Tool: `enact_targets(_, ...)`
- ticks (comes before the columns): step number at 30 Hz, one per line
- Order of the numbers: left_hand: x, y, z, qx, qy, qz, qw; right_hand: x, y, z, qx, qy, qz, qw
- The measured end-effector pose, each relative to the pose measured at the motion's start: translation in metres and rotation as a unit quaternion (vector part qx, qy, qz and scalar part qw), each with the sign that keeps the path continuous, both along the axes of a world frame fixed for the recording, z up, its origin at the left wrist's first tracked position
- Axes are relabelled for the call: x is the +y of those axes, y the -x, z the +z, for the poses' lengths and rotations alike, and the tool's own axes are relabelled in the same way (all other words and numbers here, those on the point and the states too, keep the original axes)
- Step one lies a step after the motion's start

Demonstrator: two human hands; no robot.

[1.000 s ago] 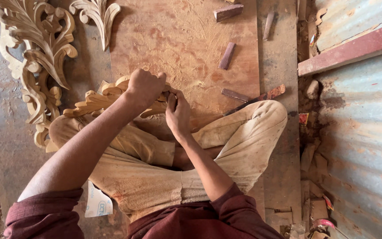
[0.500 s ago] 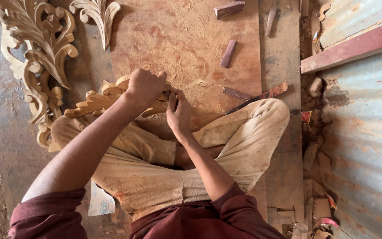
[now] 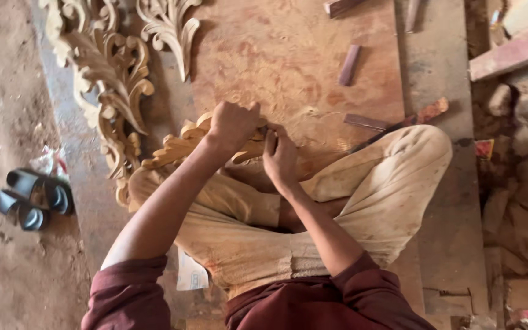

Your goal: The person sits cross-legged on the floor and carves a small wooden piece using a chisel and a wooden mallet. They repeatedly strike the chisel to shape the wood, occasionally adjusting the piece and clearing away wood shavings.

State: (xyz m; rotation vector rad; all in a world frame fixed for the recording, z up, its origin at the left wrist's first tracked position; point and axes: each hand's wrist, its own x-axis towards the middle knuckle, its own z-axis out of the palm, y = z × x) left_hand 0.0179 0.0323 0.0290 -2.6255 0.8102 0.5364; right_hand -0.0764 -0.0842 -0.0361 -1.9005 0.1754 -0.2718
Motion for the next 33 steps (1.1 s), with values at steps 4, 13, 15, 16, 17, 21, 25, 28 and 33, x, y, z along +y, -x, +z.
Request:
enact_targets(4,0.000,0.000,-0.002,-0.002,0.019,0.020,1.000,-0.002,0.001,-0.002,0.129,-0.033,0.019,0.991)
enact_targets(13,-0.007,0.002,0.016,0.041,-0.009,0.032,0.999,-0.001,0.002,0.001,0.043,-0.051,0.024,0.997)
enact_targets(15,-0.008,0.001,0.020,0.047,-0.014,0.031,0.998,-0.001,0.002,0.002,0.134,-0.058,0.028,0.989)
enact_targets(16,-0.008,0.001,0.021,0.051,-0.017,0.031,0.998,-0.001,0.002,0.002,0.115,-0.053,0.027,0.992)
enact_targets(17,-0.009,0.001,0.022,0.057,-0.024,0.032,0.998,-0.002,0.002,0.002,0.097,-0.049,0.025,0.994)
enact_targets(21,-0.009,0.001,0.023,0.058,-0.030,0.033,0.997,-0.002,0.003,-0.001,0.074,-0.054,0.041,0.995)
enact_targets(25,-0.010,0.001,0.023,0.074,-0.046,0.033,0.996,-0.002,0.002,-0.005,0.072,-0.062,0.040,0.995)
enact_targets(28,-0.011,0.000,0.025,0.080,-0.043,0.047,0.995,-0.001,0.003,-0.007,0.073,-0.058,0.040,0.995)
enact_targets(33,-0.012,-0.001,0.028,0.093,-0.052,0.049,0.993,-0.002,0.004,-0.007,0.021,-0.042,0.034,0.998)
